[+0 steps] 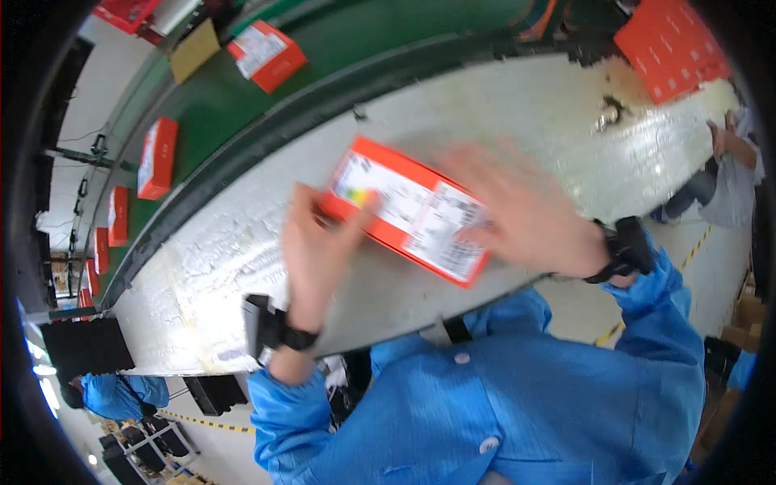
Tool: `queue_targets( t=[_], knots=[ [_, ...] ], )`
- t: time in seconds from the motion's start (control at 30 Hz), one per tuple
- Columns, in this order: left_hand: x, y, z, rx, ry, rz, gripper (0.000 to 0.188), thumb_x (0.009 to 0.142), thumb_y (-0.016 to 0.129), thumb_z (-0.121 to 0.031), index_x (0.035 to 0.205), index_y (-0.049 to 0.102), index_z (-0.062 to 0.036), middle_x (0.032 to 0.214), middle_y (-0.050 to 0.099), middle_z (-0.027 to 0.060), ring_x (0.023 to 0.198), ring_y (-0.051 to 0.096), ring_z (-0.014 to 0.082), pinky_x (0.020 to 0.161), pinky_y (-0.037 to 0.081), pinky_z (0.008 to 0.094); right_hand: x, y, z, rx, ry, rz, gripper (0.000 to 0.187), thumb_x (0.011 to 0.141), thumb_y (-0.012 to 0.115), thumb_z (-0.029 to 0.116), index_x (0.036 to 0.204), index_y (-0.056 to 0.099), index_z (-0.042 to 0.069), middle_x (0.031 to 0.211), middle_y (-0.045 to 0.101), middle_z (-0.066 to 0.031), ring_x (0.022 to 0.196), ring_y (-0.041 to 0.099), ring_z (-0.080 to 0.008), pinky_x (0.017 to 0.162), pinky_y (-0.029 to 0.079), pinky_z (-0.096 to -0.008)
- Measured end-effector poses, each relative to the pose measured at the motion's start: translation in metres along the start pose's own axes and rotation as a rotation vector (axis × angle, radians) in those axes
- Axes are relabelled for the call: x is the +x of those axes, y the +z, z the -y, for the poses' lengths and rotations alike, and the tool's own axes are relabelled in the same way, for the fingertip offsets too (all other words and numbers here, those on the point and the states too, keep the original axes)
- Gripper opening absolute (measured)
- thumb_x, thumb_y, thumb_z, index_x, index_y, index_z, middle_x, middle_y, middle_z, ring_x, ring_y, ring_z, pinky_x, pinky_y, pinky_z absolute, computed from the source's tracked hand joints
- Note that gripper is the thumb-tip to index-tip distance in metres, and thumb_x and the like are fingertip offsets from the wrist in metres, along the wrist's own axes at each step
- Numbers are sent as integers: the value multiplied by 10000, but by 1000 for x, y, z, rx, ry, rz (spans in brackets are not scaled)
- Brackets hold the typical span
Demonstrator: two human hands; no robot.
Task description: Applying stickers and energy labels to red product boxes on a conveyor belt.
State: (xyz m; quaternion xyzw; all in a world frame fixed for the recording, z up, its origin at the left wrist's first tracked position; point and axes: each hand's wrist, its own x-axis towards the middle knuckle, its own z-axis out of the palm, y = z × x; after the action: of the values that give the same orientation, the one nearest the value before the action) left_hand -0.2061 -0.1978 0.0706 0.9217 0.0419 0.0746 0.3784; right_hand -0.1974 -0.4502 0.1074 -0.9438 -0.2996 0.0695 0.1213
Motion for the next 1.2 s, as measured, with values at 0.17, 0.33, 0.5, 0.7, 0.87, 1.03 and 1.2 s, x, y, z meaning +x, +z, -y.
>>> queue_targets(
  t=[0.17,0.33,0.5,0.7,0.87,1.03,1.2],
  knots=[
    [11,14,-26,44,64,151,490,874,764,-487,880,585,-31,728,638,151,670,646,346,618,503,427,-10,1,-23,-37,-263,-135,755,820,756,375,1505,475,228,1517,396,-222,1360,432,-447,1127,353,-566],
    [133,-8,-20,86,182,-182,439,922,684,-509,1045,670,-87,962,706,140,889,701,320,734,537,418,27,-3,-67,-9,-531,-47,736,768,769,272,1461,526,318,1511,402,-207,1327,441,-431,1110,372,-536],
    [235,-6,-11,319,101,-566,611,818,739,-614,1181,662,-128,1334,570,143,1195,574,350,923,483,471,154,-33,-144,-332,-557,-505,684,770,732,137,1419,560,271,1547,399,-190,1377,409,-387,1128,335,-558],
    [276,50,12,404,57,-642,771,697,803,-668,1257,663,-157,1535,377,186,1374,386,410,1020,394,583,156,19,-86,-20,-437,-716,459,782,735,146,1225,623,106,1288,544,-160,1207,551,-360,1028,456,-477],
    [305,52,19,455,24,-467,611,719,811,-494,1226,699,-172,1515,431,175,1338,433,431,1002,479,559,115,73,-56,178,-531,-489,324,878,697,200,1183,621,117,1307,532,-136,1172,563,-337,1004,471,-456],
    [253,14,14,304,114,-411,550,718,802,-462,1169,744,-152,1420,549,131,1172,620,374,960,529,463,119,65,-61,293,-565,-538,242,912,673,248,1081,665,75,1144,593,-119,1071,593,-326,920,495,-440],
    [111,2,-1,270,362,-405,243,829,781,-216,1024,741,-75,1243,650,84,944,674,277,797,538,351,121,69,-62,630,-349,-441,323,973,639,346,1029,664,28,964,639,-122,934,626,-343,828,506,-419]
  ],
)
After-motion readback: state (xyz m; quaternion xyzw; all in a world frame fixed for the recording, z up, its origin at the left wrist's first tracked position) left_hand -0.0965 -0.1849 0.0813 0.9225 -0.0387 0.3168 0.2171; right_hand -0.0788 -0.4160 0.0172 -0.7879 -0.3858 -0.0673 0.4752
